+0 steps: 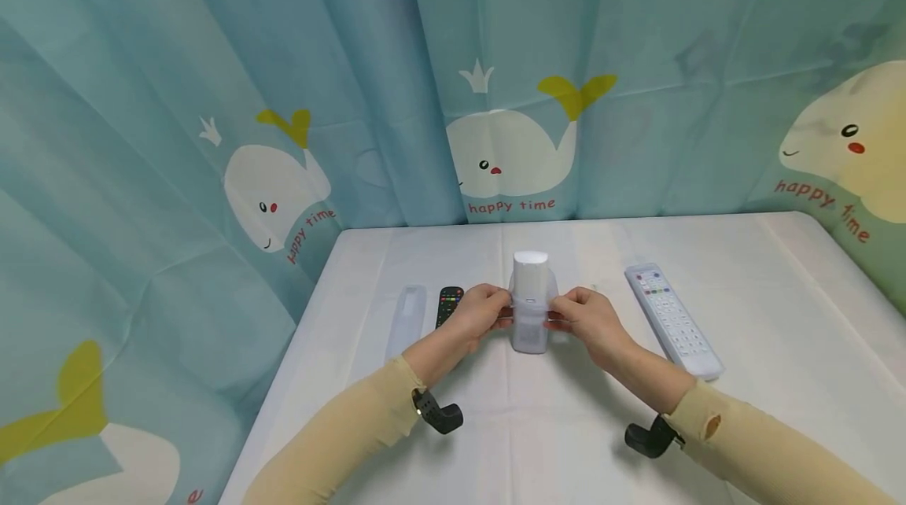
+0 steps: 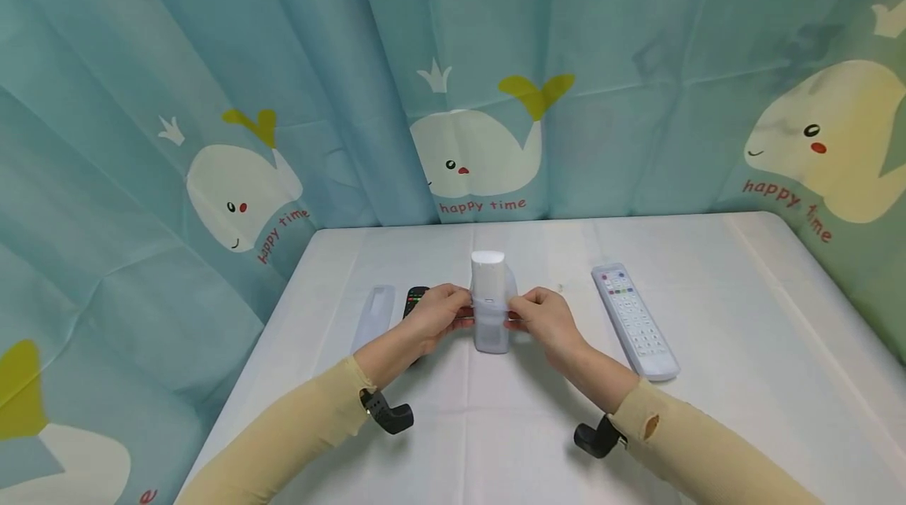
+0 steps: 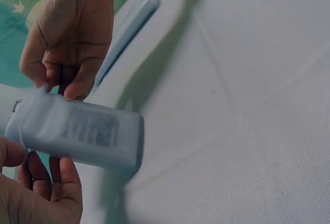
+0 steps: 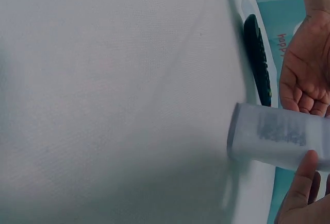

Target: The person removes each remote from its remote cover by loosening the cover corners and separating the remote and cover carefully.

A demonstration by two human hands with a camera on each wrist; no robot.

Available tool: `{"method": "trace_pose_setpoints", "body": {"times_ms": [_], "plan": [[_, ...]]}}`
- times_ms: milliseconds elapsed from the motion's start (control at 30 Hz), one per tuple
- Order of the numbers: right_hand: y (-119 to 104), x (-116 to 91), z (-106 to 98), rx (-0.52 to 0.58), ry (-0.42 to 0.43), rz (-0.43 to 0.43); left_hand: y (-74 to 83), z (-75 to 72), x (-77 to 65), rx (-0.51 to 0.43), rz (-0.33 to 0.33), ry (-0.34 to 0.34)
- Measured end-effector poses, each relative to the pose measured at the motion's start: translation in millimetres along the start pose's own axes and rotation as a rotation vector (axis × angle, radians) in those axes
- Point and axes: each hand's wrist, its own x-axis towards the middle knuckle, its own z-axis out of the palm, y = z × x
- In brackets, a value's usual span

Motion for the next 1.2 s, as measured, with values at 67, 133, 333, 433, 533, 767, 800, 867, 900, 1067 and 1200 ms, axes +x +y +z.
{"method": "trace_pose_setpoints", "body": {"times_ms": [67,133,333,433,533,767,800,867,900,1067,1200], "plan": [[0.2,0.2,-1.6,0.002,-0.025,0.002,-1.6,-0.3,0.6,0.011,0.008,0.002],[0.1,0.2,-4.0,0.006,-0.053,0.008,-2.9,-0.6,0.3,0.028,0.014,0.007],[-9.8,-0.4,-10.7,-0.154,-0.064,-0.13,-1.5,-1.5,-1.7,0.037,0.024,0.012],[-22.8,-2.1,-11.8,-0.288,-0.049,-0.344,0.4,-1.6,-1.5,0.036,0.026,0.008],[-39.3,-4.7,-9.0,-0.351,-0.083,-0.54,1.5,-1.8,-1.3,0.031,0.028,0.005],[-61.4,-4.1,-3.4,-0.455,-0.161,-0.584,2.1,-1.6,-2.1,0.024,0.028,0.014],[-62.3,-2.6,-3.7,-0.471,-0.156,-0.573,2.0,-1.6,-2.4,0.03,0.031,0.013],[-64.4,0.8,-4.3,-0.492,-0.15,-0.567,1.5,-2.2,-2.8,0.061,0.049,0.015],[-65.3,2.9,-4.8,-0.501,-0.149,-0.563,1.3,-2.8,-3.4,0.087,0.066,0.016],[-69.7,14.5,-6.8,-0.513,-0.199,-0.542,1.1,-7.7,-7.5,0.299,0.221,0.053],[-69.1,25.7,-9.5,-0.508,-0.243,-0.514,1.4,-10.7,-9.9,0.524,0.402,0.113]]}}
